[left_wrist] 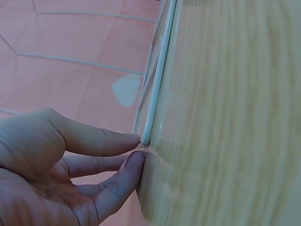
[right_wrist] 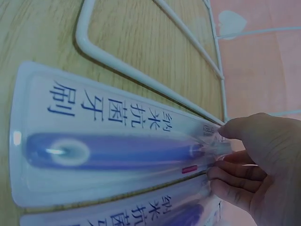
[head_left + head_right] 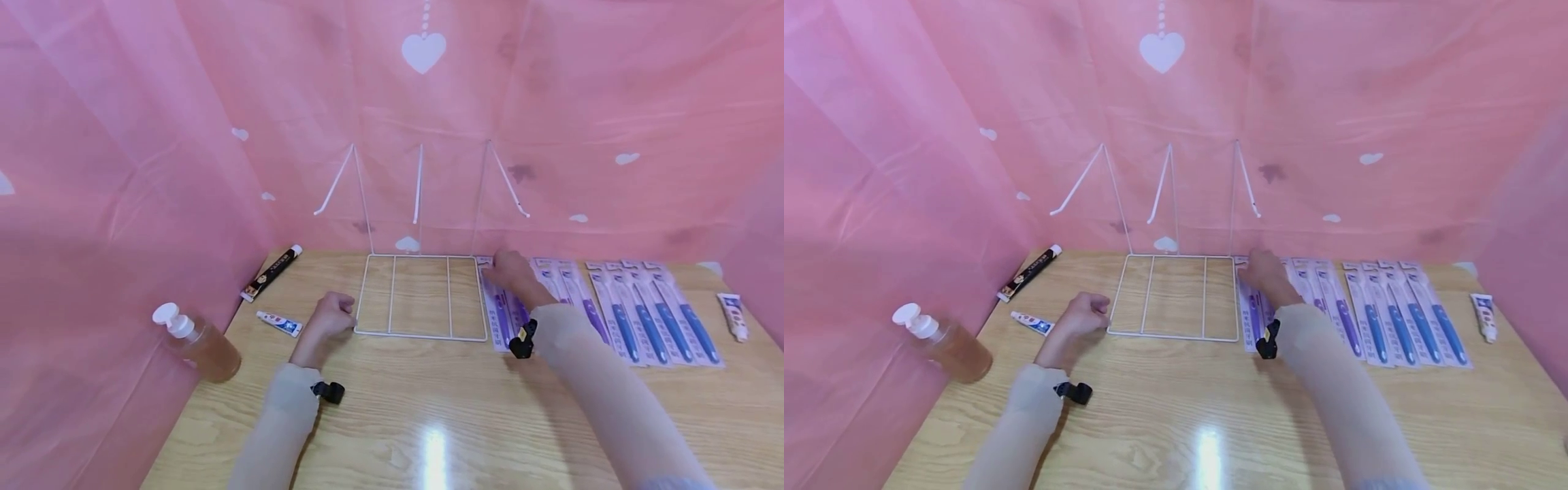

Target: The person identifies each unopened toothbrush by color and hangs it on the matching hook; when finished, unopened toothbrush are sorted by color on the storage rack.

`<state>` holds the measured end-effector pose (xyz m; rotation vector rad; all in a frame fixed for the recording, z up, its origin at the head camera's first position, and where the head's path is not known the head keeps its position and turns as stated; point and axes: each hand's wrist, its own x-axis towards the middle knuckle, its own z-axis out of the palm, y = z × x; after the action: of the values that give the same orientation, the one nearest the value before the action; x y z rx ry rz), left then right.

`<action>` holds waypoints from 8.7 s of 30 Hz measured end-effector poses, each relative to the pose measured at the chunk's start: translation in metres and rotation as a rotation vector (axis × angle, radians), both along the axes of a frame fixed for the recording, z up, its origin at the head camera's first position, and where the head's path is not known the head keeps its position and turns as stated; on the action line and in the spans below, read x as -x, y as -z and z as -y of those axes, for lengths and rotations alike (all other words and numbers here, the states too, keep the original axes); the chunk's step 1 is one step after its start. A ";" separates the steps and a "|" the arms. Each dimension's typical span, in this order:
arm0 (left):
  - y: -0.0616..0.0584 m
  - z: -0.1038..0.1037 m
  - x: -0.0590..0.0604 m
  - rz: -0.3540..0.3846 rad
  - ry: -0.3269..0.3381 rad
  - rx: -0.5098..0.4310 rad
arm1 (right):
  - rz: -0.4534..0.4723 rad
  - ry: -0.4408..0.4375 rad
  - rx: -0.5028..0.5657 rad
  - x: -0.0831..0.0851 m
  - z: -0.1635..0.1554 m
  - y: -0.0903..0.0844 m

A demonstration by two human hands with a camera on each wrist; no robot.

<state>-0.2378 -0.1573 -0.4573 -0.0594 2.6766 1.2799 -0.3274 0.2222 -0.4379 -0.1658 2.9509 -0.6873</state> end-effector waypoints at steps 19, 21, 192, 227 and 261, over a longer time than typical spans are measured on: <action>-0.003 -0.011 0.000 -0.042 0.036 0.022 | -0.086 -0.023 -0.123 -0.001 0.001 -0.010; -0.003 -0.012 -0.001 -0.035 0.026 0.017 | -0.131 -0.032 -0.114 -0.003 0.000 -0.016; 0.008 -0.001 -0.007 -0.062 0.020 -0.007 | -0.219 0.010 0.013 -0.010 -0.011 -0.029; 0.006 -0.001 -0.012 -0.075 0.028 -0.010 | -1.007 -0.321 0.268 -0.156 0.110 -0.155; 0.006 0.000 -0.009 -0.038 0.017 -0.038 | -0.694 -0.160 0.228 -0.088 0.143 -0.155</action>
<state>-0.2284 -0.1572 -0.4634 -0.0079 2.6777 1.3397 -0.2393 0.0788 -0.2832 -0.8004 3.4130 -1.1318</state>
